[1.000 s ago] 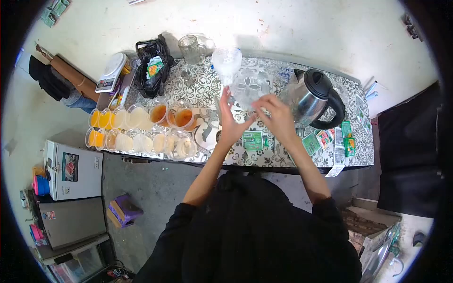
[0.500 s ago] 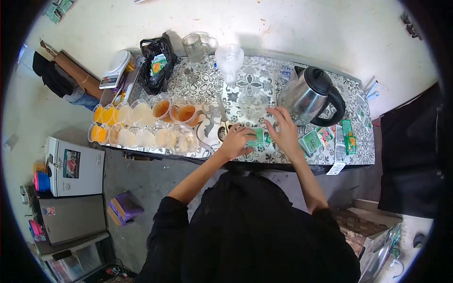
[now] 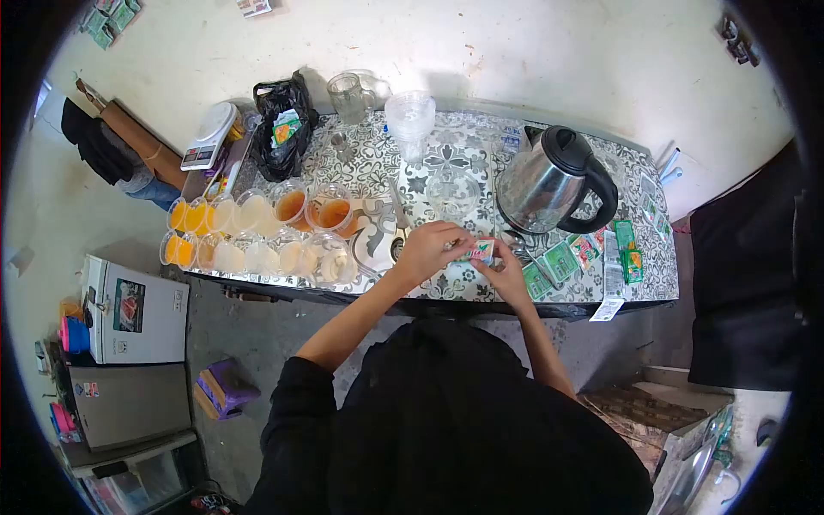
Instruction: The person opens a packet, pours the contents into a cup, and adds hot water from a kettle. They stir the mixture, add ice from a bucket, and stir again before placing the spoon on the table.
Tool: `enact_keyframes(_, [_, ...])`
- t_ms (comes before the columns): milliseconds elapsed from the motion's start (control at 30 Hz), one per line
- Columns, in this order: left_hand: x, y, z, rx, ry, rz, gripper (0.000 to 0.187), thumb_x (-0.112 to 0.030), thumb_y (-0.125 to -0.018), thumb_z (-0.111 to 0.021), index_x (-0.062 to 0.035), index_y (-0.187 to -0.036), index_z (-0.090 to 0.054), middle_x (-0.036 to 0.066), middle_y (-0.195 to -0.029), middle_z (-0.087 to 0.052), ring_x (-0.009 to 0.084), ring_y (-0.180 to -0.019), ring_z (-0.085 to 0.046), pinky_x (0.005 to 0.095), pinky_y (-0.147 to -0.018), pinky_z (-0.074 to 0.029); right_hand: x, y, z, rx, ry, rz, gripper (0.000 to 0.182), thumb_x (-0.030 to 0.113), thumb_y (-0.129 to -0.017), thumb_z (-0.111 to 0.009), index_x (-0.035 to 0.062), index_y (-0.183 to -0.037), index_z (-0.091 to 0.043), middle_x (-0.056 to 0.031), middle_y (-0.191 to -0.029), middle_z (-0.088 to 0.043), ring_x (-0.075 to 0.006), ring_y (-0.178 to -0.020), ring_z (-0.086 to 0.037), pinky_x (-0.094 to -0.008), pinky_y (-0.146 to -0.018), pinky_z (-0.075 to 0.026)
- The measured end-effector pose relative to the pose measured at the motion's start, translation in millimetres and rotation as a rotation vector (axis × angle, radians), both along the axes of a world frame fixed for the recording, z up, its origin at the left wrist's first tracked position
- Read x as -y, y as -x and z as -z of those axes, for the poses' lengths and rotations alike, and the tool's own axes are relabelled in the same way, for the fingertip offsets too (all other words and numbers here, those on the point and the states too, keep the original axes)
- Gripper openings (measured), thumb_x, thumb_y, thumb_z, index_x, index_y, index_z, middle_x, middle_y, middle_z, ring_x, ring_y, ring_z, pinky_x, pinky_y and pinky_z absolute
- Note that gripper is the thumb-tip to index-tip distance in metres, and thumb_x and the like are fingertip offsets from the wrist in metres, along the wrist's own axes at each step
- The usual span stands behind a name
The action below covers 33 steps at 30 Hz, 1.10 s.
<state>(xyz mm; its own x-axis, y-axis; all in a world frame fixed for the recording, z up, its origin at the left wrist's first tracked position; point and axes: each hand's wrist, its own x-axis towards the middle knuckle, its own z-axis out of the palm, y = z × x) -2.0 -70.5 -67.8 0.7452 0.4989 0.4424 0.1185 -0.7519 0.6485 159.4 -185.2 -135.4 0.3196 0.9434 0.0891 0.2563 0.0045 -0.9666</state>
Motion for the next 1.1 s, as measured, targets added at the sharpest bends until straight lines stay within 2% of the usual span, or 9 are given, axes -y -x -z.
enact_keyframes(33, [-0.7, -4.2, -10.9, 0.002, -0.003, 0.000, 0.012, -0.014, -0.078, -0.067, -0.0062, -0.087, -0.068, 0.005, -0.086, -0.067, 0.0210, -0.076, -0.064, 0.0298, -0.069, -0.049, -3.0, 2.8, -1.9, -0.310, 0.001, -0.030, 0.039, 0.013, -0.081, -0.069, 0.0021, -0.114, -0.052, -0.0049, -0.097, -0.061, -0.0152, -0.085, -0.058, -0.0283, -0.076, -0.045])
enact_keyframes(133, [-10.5, -17.1, -35.0, 0.158, 0.301, -0.009, 0.012, -0.012, -0.081, -0.065, -0.0037, -0.088, -0.069, 0.010, -0.086, -0.068, 0.0182, -0.075, -0.066, 0.0294, -0.071, -0.051, -10.0, -4.2, -11.6, -0.431, 0.046, -0.031, 0.031, 0.020, -0.089, -0.060, 0.0022, -0.114, -0.053, -0.0016, -0.093, -0.062, -0.0098, -0.080, -0.059, -0.0232, -0.064, -0.045])
enact_keyframes(300, [-43.1, -28.7, -49.8, 0.190, 0.421, 0.011, 0.013, -0.003, -0.082, -0.063, 0.0021, -0.094, -0.065, 0.007, -0.090, -0.068, 0.0123, -0.083, -0.064, 0.0263, -0.079, -0.051, -42.0, -3.2, -64.6, -0.548, -0.089, 0.068, 0.028, 0.024, -0.095, -0.050, 0.0047, -0.115, -0.053, -0.0021, -0.088, -0.062, -0.0083, -0.073, -0.060, -0.0193, -0.055, -0.041])
enact_keyframes(400, [-63.5, -33.8, -38.4, 0.333, 0.585, 0.024, 0.025, -0.002, -0.082, -0.064, 0.0046, -0.106, -0.060, 0.009, -0.091, -0.067, 0.0115, -0.082, -0.064, 0.0228, -0.076, -0.051, -65.5, -12.7, -74.0, -0.459, -0.096, 0.043, 0.029, 0.024, -0.093, -0.053, 0.0054, -0.115, -0.054, 0.0011, -0.077, -0.061, -0.0078, -0.062, -0.060, -0.0185, -0.053, -0.040])
enact_keyframes(667, [-90.5, -27.2, -22.7, 0.176, 0.474, -0.082, 0.033, -0.007, -0.082, -0.065, 0.0027, -0.113, -0.058, 0.007, -0.092, -0.067, 0.0112, -0.077, -0.064, 0.0222, -0.068, -0.050, -97.0, -37.5, -81.9, -0.173, 0.011, -0.083, 0.027, 0.023, -0.089, -0.061, 0.0028, -0.107, -0.062, -0.0010, -0.083, -0.066, -0.0071, -0.067, -0.059, -0.0204, -0.058, -0.045])
enact_keyframes(767, [-87.2, -25.1, -24.5, 0.173, 0.406, -0.215, 0.027, -0.017, -0.076, -0.073, -0.0005, -0.097, -0.067, 0.006, -0.078, -0.069, 0.0102, -0.067, -0.060, 0.0255, -0.064, -0.047, -101.0, -39.3, -84.9, -0.059, -0.027, -0.112, 0.026, 0.022, -0.088, -0.061, 0.0016, -0.104, -0.063, -0.0047, -0.078, -0.067, -0.0092, -0.062, -0.060, -0.0230, -0.056, -0.046])
enact_keyframes(867, [-91.1, -22.0, -11.7, 0.129, 0.400, -0.242, 0.023, -0.017, -0.075, -0.074, -0.0015, -0.091, -0.069, 0.005, -0.077, -0.069, 0.0104, -0.067, -0.061, 0.0256, -0.064, -0.048, -105.2, -41.8, -82.8, 0.207, -0.028, -0.057, 0.023, 0.020, -0.086, -0.062, 0.0031, -0.102, -0.064, -0.0086, -0.071, -0.066, -0.0119, -0.058, -0.060, -0.0268, -0.056, -0.046])
enact_keyframes(967, [-86.2, -18.4, -12.5, 0.076, 0.399, -0.268, 0.024, -0.017, -0.074, -0.074, -0.0014, -0.091, -0.069, 0.006, -0.078, -0.069, 0.0109, -0.068, -0.062, 0.0251, -0.063, -0.047, -107.5, -38.5, -80.5, 0.215, -0.059, -0.068, 0.022, 0.021, -0.085, -0.063, 0.0059, -0.101, -0.065, -0.0104, -0.065, -0.063, -0.0134, -0.055, -0.061, -0.0296, -0.055, -0.046])
enact_keyframes(1100, [-91.2, -18.3, 6.1, 0.096, 0.435, -0.230, 0.023, -0.016, -0.074, -0.074, -0.0024, -0.092, -0.069, 0.006, -0.080, -0.070, 0.0113, -0.070, -0.063, 0.0253, -0.063, -0.047, -105.6, -37.1, -88.9, 0.274, 0.050, -0.071, 0.025, 0.017, -0.088, -0.061, 0.0001, -0.106, -0.062, -0.0041, -0.079, -0.066, -0.0069, -0.063, -0.056, -0.0237, -0.058, -0.046])
